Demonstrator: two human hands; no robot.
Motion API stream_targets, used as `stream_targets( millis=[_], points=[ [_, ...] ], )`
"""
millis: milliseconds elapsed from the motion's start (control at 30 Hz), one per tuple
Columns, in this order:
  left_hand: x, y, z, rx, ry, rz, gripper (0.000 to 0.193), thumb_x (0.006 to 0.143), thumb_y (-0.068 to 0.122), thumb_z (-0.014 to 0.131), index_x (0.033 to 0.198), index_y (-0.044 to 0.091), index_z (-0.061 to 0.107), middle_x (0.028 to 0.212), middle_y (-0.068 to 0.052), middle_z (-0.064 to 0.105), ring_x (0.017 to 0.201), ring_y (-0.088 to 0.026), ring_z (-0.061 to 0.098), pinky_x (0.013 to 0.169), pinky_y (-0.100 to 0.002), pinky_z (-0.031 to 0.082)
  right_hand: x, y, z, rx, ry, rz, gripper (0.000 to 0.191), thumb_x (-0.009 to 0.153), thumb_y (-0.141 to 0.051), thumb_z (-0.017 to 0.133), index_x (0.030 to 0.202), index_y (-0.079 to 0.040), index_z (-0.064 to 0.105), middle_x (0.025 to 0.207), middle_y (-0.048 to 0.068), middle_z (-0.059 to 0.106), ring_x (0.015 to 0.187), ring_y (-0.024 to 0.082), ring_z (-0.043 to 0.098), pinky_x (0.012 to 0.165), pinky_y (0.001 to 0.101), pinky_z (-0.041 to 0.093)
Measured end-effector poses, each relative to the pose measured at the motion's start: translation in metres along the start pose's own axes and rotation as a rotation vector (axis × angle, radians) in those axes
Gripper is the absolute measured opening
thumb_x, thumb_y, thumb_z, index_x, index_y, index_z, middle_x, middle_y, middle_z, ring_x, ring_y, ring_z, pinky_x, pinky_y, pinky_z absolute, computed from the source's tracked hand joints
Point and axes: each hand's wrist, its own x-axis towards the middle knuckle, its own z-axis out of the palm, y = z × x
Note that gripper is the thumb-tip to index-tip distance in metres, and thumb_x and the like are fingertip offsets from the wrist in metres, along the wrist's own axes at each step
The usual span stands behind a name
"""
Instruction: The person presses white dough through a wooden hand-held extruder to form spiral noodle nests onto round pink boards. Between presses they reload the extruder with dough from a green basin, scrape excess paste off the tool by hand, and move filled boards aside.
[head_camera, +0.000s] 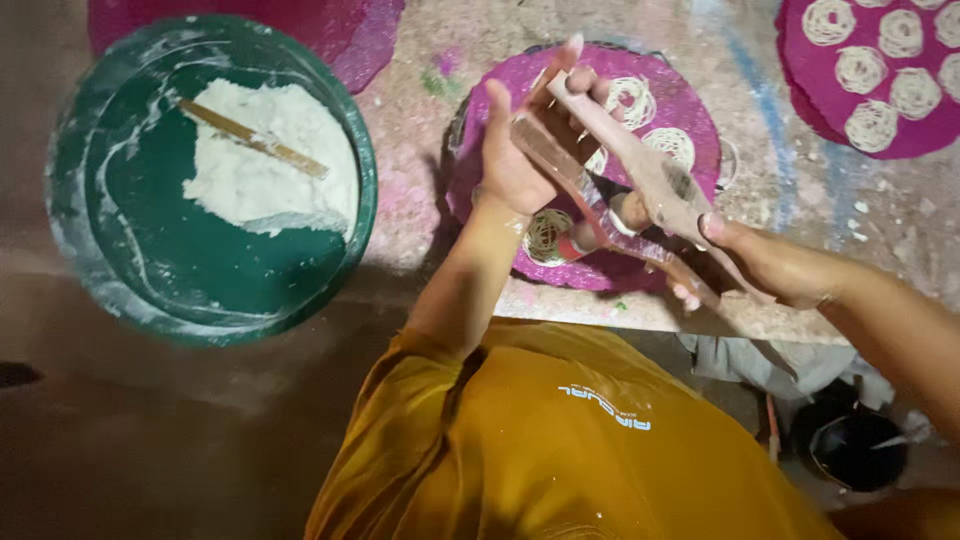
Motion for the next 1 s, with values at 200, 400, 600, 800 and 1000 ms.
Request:
stream_targets(
  millis=[200, 400, 600, 800, 1000],
  points=[
    [0.039, -0.030, -0.034, -0.215, -0.015, 0.064, 0.036, 0.104, 0.052, 0.056, 0.097, 0.016, 0.051, 0.090, 0.002, 0.052, 0.093, -0.018, 0.052, 0.100, -0.036, 0.043, -0.004, -0.016, -0.018, -0.555, 0.335, 0.001, 0.082, 0.098, -0.070, 0.031, 0.090, 0.001, 0.071, 0.074, 0.014, 0.071, 0.068, 0.024, 0.065, 0.067, 0.0405, 0.053],
    [0.036, -0.031, -0.066, -0.170, 0.036, 0.092, 0.031, 0.099, 0.048, 0.054, 0.091, 0.017, 0.051, 0.082, 0.003, 0.050, 0.085, -0.016, 0.051, 0.091, -0.035, 0.042, 0.013, -0.015, -0.002, -0.524, 0.367, -0.032, 0.080, 0.097, -0.069, 0.034, 0.081, 0.002, 0.070, 0.068, 0.013, 0.066, 0.061, 0.023, 0.061, 0.062, 0.0407, 0.050],
    [0.045, -0.052, -0.061, -0.113, 0.095, 0.147, 0.028, 0.097, 0.044, 0.053, 0.085, 0.019, 0.049, 0.080, 0.004, 0.049, 0.084, -0.016, 0.050, 0.090, -0.035, 0.043, -0.007, -0.036, -0.014, -0.598, 0.426, 0.051, 0.075, 0.094, -0.068, 0.037, 0.089, 0.000, 0.068, 0.069, 0.015, 0.067, 0.062, 0.023, 0.064, 0.062, 0.0410, 0.053],
    [0.051, -0.029, -0.061, -0.119, 0.096, 0.099, 0.030, 0.097, 0.045, 0.050, 0.086, 0.018, 0.049, 0.078, 0.004, 0.049, 0.081, -0.015, 0.050, 0.085, -0.035, 0.045, 0.010, -0.026, 0.001, -0.482, 0.402, -0.084, 0.080, 0.098, -0.069, 0.038, 0.089, 0.005, 0.067, 0.073, 0.014, 0.066, 0.064, 0.023, 0.065, 0.063, 0.0399, 0.056],
    [0.046, -0.056, -0.058, -0.163, 0.135, 0.112, 0.028, 0.097, 0.044, 0.050, 0.085, 0.019, 0.048, 0.078, 0.004, 0.049, 0.080, -0.014, 0.051, 0.085, -0.034, 0.043, -0.006, -0.028, -0.015, -0.634, 0.406, 0.164, 0.081, 0.100, -0.072, 0.031, 0.088, -0.002, 0.069, 0.067, 0.011, 0.067, 0.061, 0.022, 0.069, 0.058, 0.0380, 0.061]
  ],
)
